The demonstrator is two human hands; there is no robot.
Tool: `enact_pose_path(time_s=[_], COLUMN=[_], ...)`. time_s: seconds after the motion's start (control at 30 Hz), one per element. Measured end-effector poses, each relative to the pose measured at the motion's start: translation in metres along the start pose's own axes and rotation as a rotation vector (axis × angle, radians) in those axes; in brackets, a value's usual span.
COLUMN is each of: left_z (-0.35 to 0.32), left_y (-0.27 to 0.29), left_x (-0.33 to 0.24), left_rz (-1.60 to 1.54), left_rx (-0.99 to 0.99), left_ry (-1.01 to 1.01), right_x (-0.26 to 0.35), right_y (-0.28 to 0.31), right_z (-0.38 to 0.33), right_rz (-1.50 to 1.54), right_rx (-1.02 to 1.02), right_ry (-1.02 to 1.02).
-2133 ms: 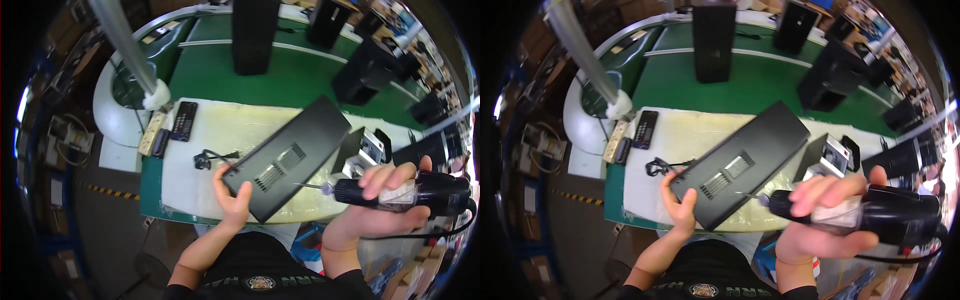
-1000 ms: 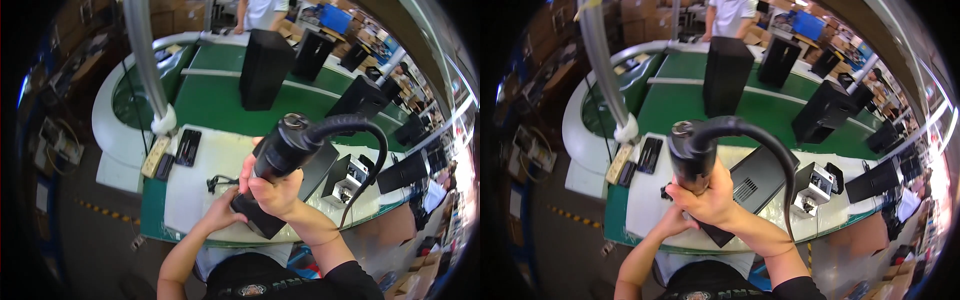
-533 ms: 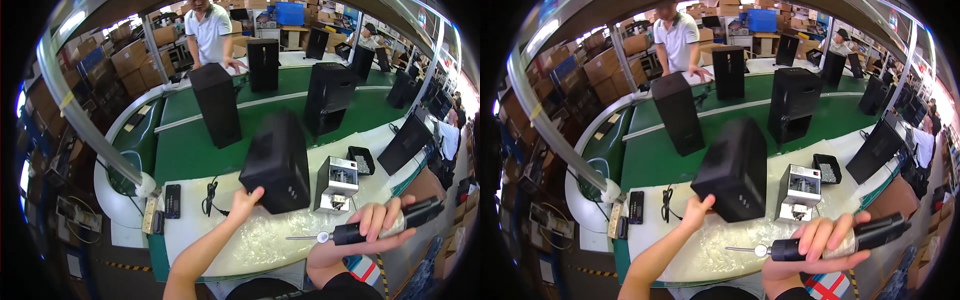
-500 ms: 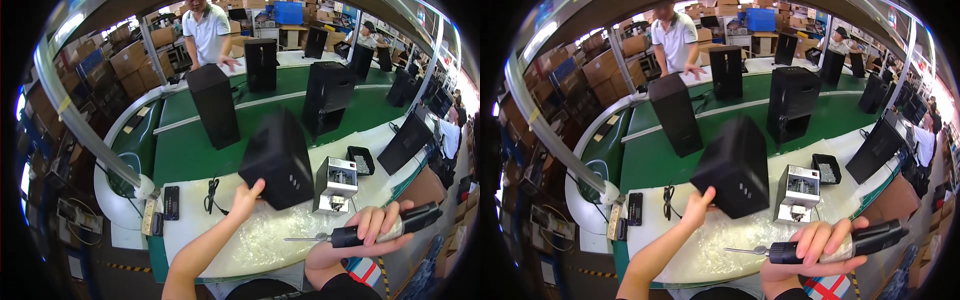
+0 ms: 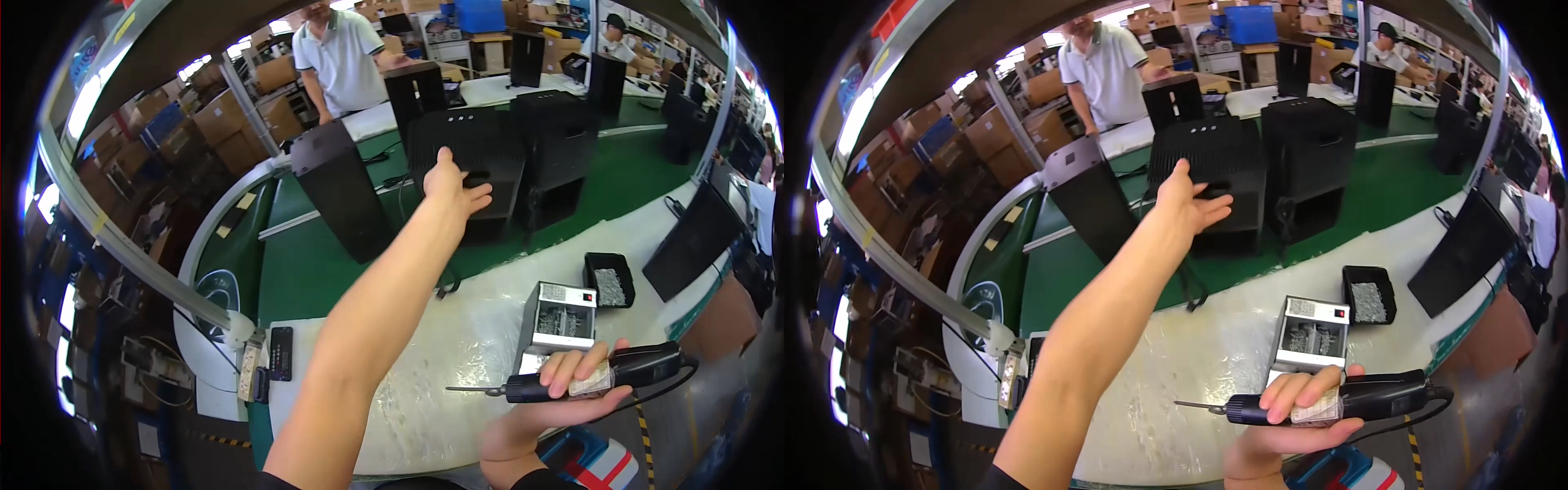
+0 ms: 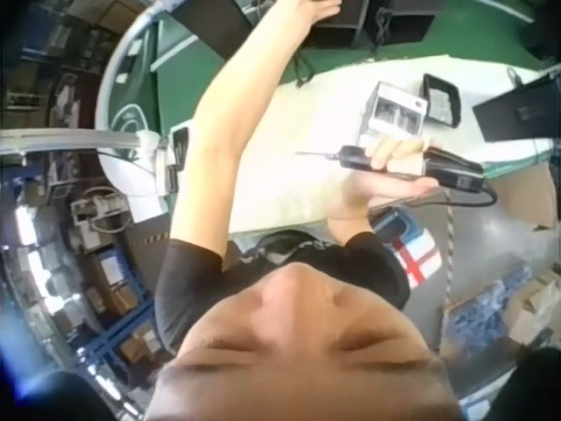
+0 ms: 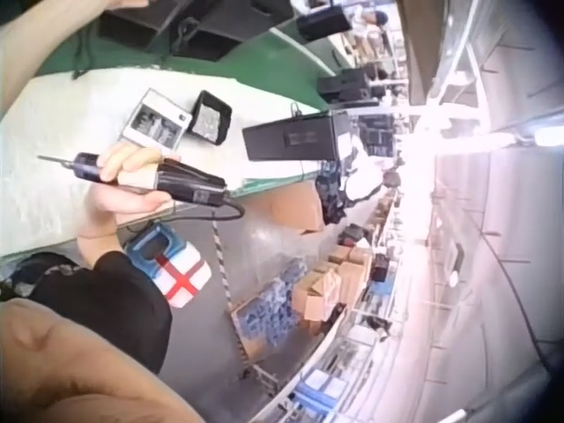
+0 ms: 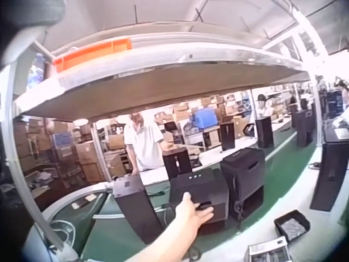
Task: Use an electric screwdriver to attach panels to electronic housings on an assembly line.
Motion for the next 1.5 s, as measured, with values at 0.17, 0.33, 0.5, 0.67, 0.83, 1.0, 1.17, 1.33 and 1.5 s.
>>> enact_pose_path(time_s=[0.17, 0.33, 0.5, 0.67, 0.83, 1.0, 1.17, 1.33, 1.5], left_z=[0.037, 0.003, 0.039, 0.097, -0.023, -0.158, -0.231, -0.314, -0.35], left_y=[0.004, -0.04, -0.027, 0.046, 0.037, 0.086, 0.236, 0.407, 0.478], left_x=[-0.044, -0.109, -0.225, -0.235, -0.163, -0.138, -0.204, -0.112, -0.028], left_rz=[0.388, 1.648, 2.181, 2.068, 2.463, 2.028, 1.283, 0.115, -0.038], left_rx=[0.021, 0.256, 0.301, 0.373, 0.971, 0.903, -0.018, -0.137, -0.154], left_ry=[-0.048, -0.651, -1.425, -1.171, -1.337, -1.759, -1.405, -0.716, -0.627], right_x=[-0.013, -0.012, -0.006, -0.013, -0.013, 0.003, 0.047, 0.076, 0.071], right_y=[0.016, 0.037, 0.039, 0.04, 0.04, 0.006, -0.003, -0.001, 0.024], right_z=[0.023, 0.037, 0.039, 0.041, 0.044, 0.03, 0.012, -0.012, -0.003], right_rz=[-0.063, -0.131, -0.178, -0.224, -0.16, -0.349, -0.602, -0.802, -0.973], right_rx=[0.013, -0.098, -0.143, -0.158, -0.014, 0.075, 0.044, 0.173, 0.208], right_ry=[-0.013, -0.021, 0.035, 0.036, -0.003, 0.079, 0.212, 0.3, 0.328])
Point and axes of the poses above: each hand's wrist, its own z-axis towards the middle knuckle, its own y-axis out of the back of the hand, x = y × z, the point moved 10 cm from there along z, towards the middle knuckle, and after that the axes turned 8 degrees about -y, right-handed, at the moved point
